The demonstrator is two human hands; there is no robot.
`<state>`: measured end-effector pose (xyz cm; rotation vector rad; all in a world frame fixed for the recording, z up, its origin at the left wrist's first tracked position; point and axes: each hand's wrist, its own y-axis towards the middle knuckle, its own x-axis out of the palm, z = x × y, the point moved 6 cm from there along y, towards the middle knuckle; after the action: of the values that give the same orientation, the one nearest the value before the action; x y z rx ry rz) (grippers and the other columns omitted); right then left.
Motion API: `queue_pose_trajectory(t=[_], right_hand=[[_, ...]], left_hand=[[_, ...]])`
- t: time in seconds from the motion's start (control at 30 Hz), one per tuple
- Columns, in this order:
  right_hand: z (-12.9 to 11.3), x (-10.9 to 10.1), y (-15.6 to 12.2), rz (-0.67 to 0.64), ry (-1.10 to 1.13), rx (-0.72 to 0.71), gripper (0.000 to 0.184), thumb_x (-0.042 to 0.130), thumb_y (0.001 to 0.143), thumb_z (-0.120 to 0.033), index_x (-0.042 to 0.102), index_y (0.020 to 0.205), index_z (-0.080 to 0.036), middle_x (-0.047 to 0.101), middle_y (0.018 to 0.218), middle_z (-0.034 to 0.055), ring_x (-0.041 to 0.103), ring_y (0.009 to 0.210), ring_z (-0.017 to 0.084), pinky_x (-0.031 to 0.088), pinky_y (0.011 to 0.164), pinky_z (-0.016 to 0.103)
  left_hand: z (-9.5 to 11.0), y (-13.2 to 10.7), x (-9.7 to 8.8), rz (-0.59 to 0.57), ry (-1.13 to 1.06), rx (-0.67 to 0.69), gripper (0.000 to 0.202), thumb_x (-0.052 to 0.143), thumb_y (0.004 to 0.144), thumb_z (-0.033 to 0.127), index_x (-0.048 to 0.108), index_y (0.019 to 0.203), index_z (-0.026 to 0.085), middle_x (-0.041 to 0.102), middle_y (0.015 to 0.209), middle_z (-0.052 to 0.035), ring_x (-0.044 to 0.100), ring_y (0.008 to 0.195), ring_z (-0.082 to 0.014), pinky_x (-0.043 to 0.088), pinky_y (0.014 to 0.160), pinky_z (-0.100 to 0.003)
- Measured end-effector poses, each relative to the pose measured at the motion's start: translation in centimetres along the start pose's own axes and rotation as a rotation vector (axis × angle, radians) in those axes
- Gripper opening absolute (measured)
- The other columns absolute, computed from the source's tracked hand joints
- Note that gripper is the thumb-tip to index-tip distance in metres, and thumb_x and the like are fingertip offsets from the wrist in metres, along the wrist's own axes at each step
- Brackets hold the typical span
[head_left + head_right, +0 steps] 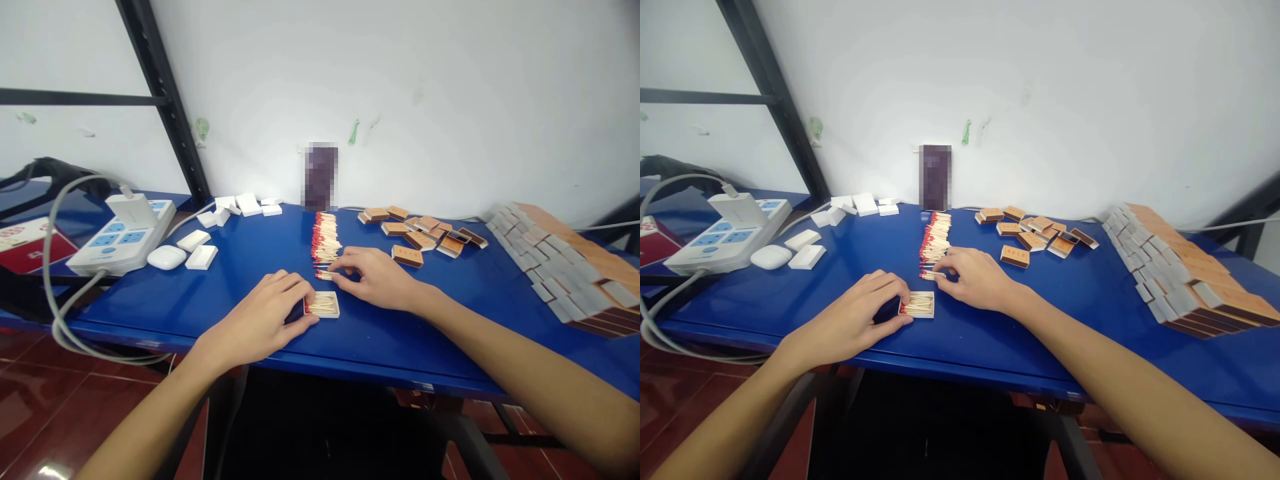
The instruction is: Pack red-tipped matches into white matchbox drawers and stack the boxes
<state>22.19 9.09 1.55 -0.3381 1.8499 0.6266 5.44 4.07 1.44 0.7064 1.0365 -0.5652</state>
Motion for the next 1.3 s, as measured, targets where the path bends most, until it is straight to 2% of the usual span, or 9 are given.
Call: queue_pose_trajectory(t=[0.17,0.33,0.43,0.53,0.7,0.8,1.07,1.3], right_hand=[[-0.17,-0.14,-0.02,0.003,-0.031,0.013,0.025,0.057,0.090,-0.036,0.074,0.098,-0.021,0.063,0.084,0.0033,0.054,0.070,0.014,0.033,0.063,0.027],[-0.24,-0.10,0.05,-0.028,-0.042,0.030,0.027,0.057,0.090,-0.037,0.075,0.099,-0.020,0.061,0.072,0.0015,0.052,0.065,0.014,0.031,0.061,0.027],[-0.37,-0.09,0.05,-0.025,-0.032,0.010,0.026,0.056,0.091,-0.036,0.076,0.095,-0.020,0.060,0.066,0.0003,0.051,0.062,0.013,0.031,0.067,0.029],[-0.38,-0.07,0.04,-0.036,0.007,0.021,0.027,0.054,0.093,-0.035,0.076,0.091,-0.020,0.054,0.056,-0.0035,0.043,0.054,0.010,0.031,0.073,0.031],[-0.10,-0.03,-0.02,-0.106,0.187,0.120,0.025,0.059,0.091,-0.039,0.076,0.091,-0.020,0.041,0.054,-0.0061,0.034,0.051,0.010,0.025,0.058,0.027],[-0.19,-0.10,-0.04,-0.132,0.247,0.135,0.024,0.061,0.090,-0.040,0.075,0.090,-0.020,0.037,0.055,-0.0068,0.033,0.053,0.009,0.024,0.057,0.027],[-0.73,-0.28,-0.13,-0.163,0.244,0.122,0.018,0.061,0.087,-0.033,0.071,0.085,-0.018,0.036,0.056,-0.0072,0.034,0.051,0.009,0.027,0.055,0.025],[-0.52,0.09,-0.21,-0.209,0.198,0.113,0.014,0.058,0.088,-0.029,0.063,0.080,-0.018,0.043,0.058,-0.0065,0.036,0.052,0.009,0.027,0.056,0.025]], left_hand=[[-0.01,0.09,-0.06,0.005,0.001,0.003,0.010,0.054,0.098,0.031,0.054,0.096,0.021,0.060,0.099,-0.0013,0.052,0.094,-0.0207,0.041,0.088,-0.036],[-0.05,0.07,0.02,0.009,-0.002,0.009,0.010,0.055,0.098,0.031,0.055,0.095,0.021,0.061,0.099,-0.0013,0.053,0.094,-0.0208,0.041,0.087,-0.036],[-0.05,0.03,0.05,0.003,-0.001,0.005,0.010,0.054,0.098,0.031,0.054,0.095,0.022,0.061,0.100,-0.0015,0.052,0.094,-0.0209,0.041,0.088,-0.036],[-0.02,0.01,-0.01,0.000,-0.006,0.001,0.011,0.054,0.099,0.032,0.054,0.096,0.022,0.061,0.100,-0.0015,0.052,0.095,-0.0209,0.041,0.088,-0.036],[0.10,0.05,-0.16,0.013,-0.003,0.009,0.010,0.056,0.098,0.031,0.054,0.095,0.022,0.061,0.099,-0.0007,0.053,0.095,-0.0201,0.039,0.093,-0.037],[0.15,0.07,-0.21,0.019,-0.009,0.014,0.009,0.056,0.097,0.030,0.054,0.096,0.022,0.061,0.099,-0.0004,0.054,0.095,-0.0198,0.039,0.094,-0.037],[0.29,0.08,-0.35,0.006,-0.008,0.000,0.010,0.055,0.098,0.031,0.054,0.095,0.022,0.061,0.099,-0.0014,0.053,0.095,-0.0207,0.040,0.092,-0.038],[0.13,0.03,-0.23,0.001,-0.012,-0.009,0.010,0.054,0.098,0.031,0.054,0.096,0.022,0.060,0.099,-0.0015,0.052,0.095,-0.0208,0.041,0.091,-0.037]])
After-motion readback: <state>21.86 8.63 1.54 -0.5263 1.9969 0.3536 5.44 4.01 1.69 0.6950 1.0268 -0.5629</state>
